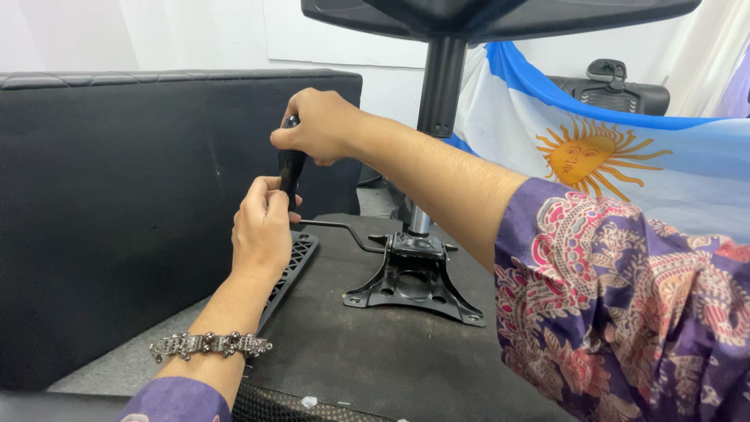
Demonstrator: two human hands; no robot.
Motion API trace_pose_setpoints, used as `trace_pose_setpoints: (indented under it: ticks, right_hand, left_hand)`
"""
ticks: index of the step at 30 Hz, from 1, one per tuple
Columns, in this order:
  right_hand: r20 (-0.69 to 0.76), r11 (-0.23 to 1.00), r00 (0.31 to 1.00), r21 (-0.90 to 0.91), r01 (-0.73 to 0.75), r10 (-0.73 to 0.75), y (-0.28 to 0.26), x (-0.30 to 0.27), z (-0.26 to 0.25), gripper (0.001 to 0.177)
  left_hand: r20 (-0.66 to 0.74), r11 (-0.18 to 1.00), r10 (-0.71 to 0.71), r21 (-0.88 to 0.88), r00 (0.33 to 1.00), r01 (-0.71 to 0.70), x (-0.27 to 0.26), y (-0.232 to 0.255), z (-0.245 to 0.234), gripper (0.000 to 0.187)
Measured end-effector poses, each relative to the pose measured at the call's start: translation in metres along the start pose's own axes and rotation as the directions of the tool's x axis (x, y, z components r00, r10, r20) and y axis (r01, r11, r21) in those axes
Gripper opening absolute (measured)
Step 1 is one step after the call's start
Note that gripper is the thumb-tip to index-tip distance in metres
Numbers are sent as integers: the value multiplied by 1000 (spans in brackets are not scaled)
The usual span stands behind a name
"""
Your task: The person uses a screwdriver to tighten screws into a black plastic bracket attached to a chair base. They repeatedly insert and turn the screwdriver to secure the bracket while holding it steady with the other hand.
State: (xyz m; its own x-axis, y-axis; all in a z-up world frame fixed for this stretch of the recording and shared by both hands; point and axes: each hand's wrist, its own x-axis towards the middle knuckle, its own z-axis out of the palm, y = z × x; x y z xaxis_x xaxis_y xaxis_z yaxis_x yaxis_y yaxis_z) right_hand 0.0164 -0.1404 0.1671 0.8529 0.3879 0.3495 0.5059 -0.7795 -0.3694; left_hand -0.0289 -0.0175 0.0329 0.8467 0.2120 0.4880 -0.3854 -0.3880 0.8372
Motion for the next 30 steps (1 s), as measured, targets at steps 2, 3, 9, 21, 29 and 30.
trace_pose_setpoints:
  ticks: [2,3,9,21,29,30]
  right_hand:
    - [37,999,998,2,55,-55,2,5,0,36]
    - [57,996,995,3,86,-87,2,9,0,35]
    - [-41,982,982,17,186,-185,3,18,15,40]
    - [175,987,973,78,139,-151,-4,2,-2,50]
    - [14,897,997,-435,79,-81,-20,-5,11,62]
    - [47,874,998,-483,55,-36,-19,-3,8,62]
  left_hand:
    - [1,1000,-22,5,1000,22,1,2,-1,36]
    - [-3,999,-32,7,999,32,0,3,-2,37]
    - [-20,997,-20,72,1000,21,0,5,0,40]
    - [-110,999,-11,-46,994,6,0,1,-5,36]
    - [0,971,-233,50,972,233,3,-2,-2,57]
    - [12,969,-241,62,971,239,3,-2,-2,62]
